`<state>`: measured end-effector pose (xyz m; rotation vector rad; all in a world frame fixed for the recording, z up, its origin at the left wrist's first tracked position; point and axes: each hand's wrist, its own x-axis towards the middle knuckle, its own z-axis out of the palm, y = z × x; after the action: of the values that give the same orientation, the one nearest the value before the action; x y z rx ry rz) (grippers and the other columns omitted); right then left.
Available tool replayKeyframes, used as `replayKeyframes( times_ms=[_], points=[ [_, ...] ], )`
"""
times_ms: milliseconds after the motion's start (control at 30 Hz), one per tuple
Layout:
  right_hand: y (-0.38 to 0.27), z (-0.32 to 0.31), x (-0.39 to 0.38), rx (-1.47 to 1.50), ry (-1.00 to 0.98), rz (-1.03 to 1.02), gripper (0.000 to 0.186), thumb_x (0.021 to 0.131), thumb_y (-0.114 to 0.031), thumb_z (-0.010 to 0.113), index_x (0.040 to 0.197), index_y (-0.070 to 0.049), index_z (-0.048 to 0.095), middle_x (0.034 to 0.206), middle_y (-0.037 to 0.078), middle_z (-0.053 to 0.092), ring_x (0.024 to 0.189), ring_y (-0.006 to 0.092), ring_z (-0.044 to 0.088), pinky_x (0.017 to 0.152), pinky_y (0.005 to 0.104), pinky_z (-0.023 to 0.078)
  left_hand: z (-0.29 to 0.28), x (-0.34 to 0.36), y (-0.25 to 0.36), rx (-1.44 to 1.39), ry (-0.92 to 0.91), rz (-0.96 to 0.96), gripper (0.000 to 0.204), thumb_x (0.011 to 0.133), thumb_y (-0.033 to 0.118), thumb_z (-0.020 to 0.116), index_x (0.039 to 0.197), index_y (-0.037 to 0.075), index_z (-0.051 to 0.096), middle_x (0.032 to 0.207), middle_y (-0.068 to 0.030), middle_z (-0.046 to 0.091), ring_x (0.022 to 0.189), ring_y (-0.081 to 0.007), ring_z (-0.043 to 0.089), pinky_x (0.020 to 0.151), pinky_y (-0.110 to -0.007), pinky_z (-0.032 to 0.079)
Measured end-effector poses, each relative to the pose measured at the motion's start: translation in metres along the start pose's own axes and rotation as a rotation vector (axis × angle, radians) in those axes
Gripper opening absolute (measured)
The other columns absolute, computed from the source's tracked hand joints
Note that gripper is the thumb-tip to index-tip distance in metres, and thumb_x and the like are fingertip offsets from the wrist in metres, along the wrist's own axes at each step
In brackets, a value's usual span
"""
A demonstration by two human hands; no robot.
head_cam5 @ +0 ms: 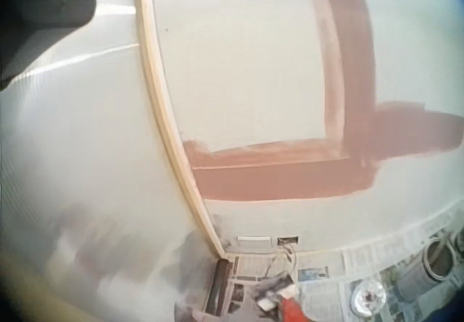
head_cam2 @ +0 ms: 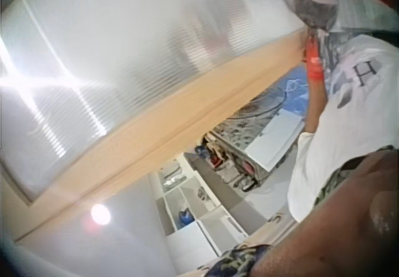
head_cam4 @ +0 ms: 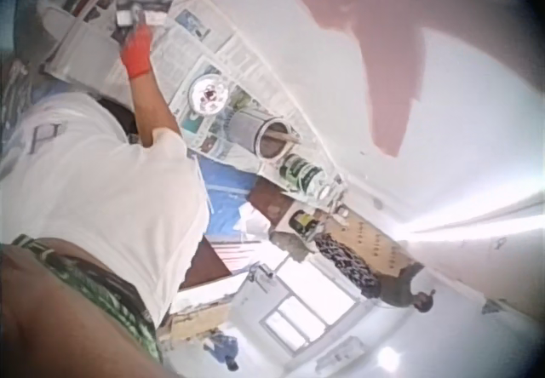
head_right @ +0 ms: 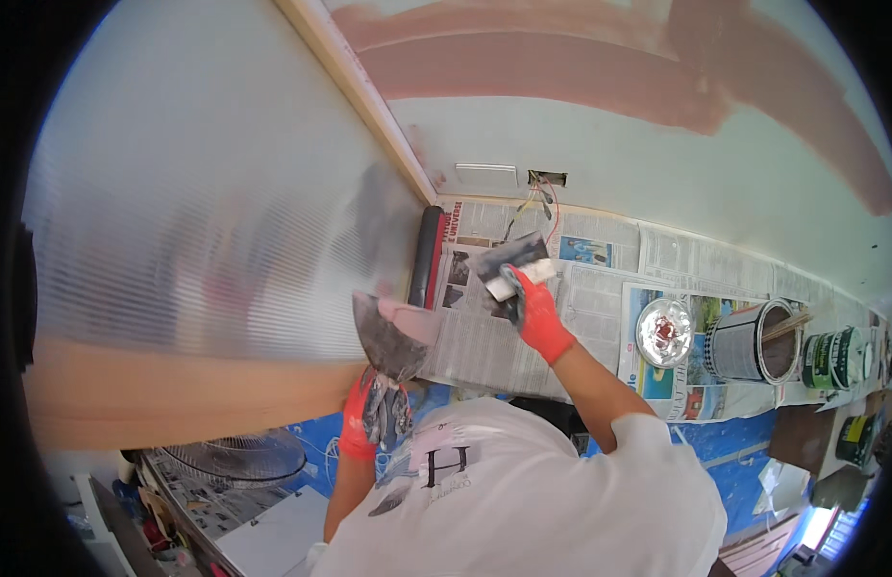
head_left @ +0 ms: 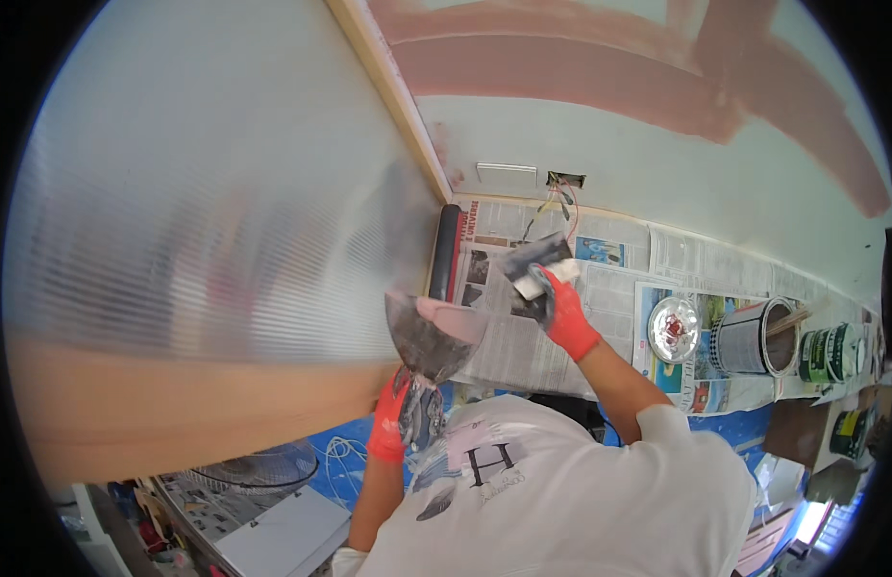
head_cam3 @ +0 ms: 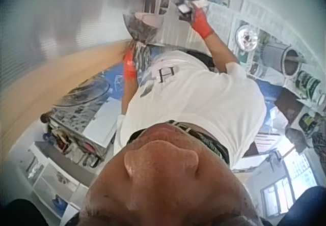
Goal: The person mixes filler on a hawk and applies it to a wall joint using a putty knife.
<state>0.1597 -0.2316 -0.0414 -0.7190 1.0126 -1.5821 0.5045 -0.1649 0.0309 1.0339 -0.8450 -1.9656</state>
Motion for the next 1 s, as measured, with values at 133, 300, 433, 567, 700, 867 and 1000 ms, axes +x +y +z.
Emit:
replayKeyframes(
  times_ms=[133, 300, 433, 567, 700, 867, 1000],
  points=[
    [-0.059, -0.020, -0.053, -1.069, -0.113, -0.647, 0.055, 0.085, 0.002, 0.058, 0.139, 0.000, 0.048, 0.127, 0.023, 0.058, 0.116, 0.0407, 0.060, 0.100, 0.0477, 0.049, -0.010, 0.033, -0.020, 0.082, -0.210, 0.025, 0.049, 0.102, 0.030, 0.053, 0.140, -0.002, 0.047, 0.122, -0.0113, 0.059, 0.113, -0.0202, 0.058, 0.098, -0.035, 0.046],
    [-0.124, -0.025, -0.101, -1.449, -0.222, -0.975, 0.058, 0.083, 0.003, 0.056, 0.140, 0.003, 0.047, 0.132, 0.027, 0.054, 0.120, 0.0469, 0.055, 0.103, 0.0541, 0.044, 0.030, 0.069, -0.004, 0.293, -0.300, -0.009, 0.050, 0.100, 0.020, 0.055, 0.145, 0.001, 0.044, 0.142, -0.0202, 0.048, 0.133, -0.0290, 0.047, 0.112, -0.040, 0.037],
    [-0.176, 0.023, -0.127, -1.352, -0.518, -0.319, 0.044, 0.094, -0.016, 0.060, 0.137, -0.007, 0.054, 0.122, 0.022, 0.061, 0.107, 0.0420, 0.061, 0.090, 0.0480, 0.050, 0.013, 0.089, -0.018, 0.656, -0.335, 0.345, 0.048, 0.100, 0.014, 0.055, 0.145, 0.002, 0.044, 0.142, -0.0196, 0.049, 0.133, -0.0274, 0.047, 0.111, -0.039, 0.038],
    [-0.173, -0.003, -0.138, -1.472, -0.312, -0.210, 0.037, 0.097, -0.029, 0.062, 0.130, -0.011, 0.060, 0.104, 0.020, 0.066, 0.094, 0.0378, 0.065, 0.084, 0.0433, 0.053, 0.077, 0.064, 0.035, 0.470, -0.172, 0.334, 0.047, 0.100, 0.011, 0.055, 0.145, 0.001, 0.045, 0.138, -0.0182, 0.052, 0.126, -0.0285, 0.052, 0.104, -0.039, 0.042],
    [-0.212, 0.004, -0.129, -1.165, 0.057, -0.021, 0.033, 0.094, -0.021, 0.066, 0.124, -0.006, 0.063, 0.109, 0.013, 0.065, 0.095, 0.0261, 0.066, 0.080, 0.0380, 0.054, 0.071, 0.067, 0.015, 0.803, -0.023, 0.688, 0.042, 0.096, 0.010, 0.060, 0.135, -0.003, 0.051, 0.121, -0.0231, 0.063, 0.105, -0.0369, 0.062, 0.092, -0.037, 0.048],
    [-0.164, 0.049, -0.147, 0.115, -0.032, 0.065, 0.041, 0.093, -0.004, 0.064, 0.134, -0.008, 0.058, 0.114, 0.004, 0.056, 0.094, 0.0138, 0.060, 0.072, 0.0301, 0.058, 0.068, 0.074, -0.006, 1.458, 0.149, 1.244, 0.041, 0.089, 0.011, 0.069, 0.124, -0.006, 0.057, 0.110, -0.0307, 0.065, 0.090, -0.0435, 0.065, 0.079, -0.044, 0.053],
    [-0.129, 0.097, -0.143, 0.257, 0.003, 0.132, 0.051, 0.089, -0.013, 0.072, 0.136, -0.004, 0.053, 0.109, 0.005, 0.065, 0.091, 0.0120, 0.068, 0.068, 0.0291, 0.059, 0.075, 0.070, -0.007, 1.146, 0.048, 1.240, 0.041, 0.084, 0.012, 0.073, 0.119, -0.006, 0.060, 0.107, -0.0272, 0.066, 0.086, -0.0434, 0.067, 0.074, -0.047, 0.053]
  ],
)
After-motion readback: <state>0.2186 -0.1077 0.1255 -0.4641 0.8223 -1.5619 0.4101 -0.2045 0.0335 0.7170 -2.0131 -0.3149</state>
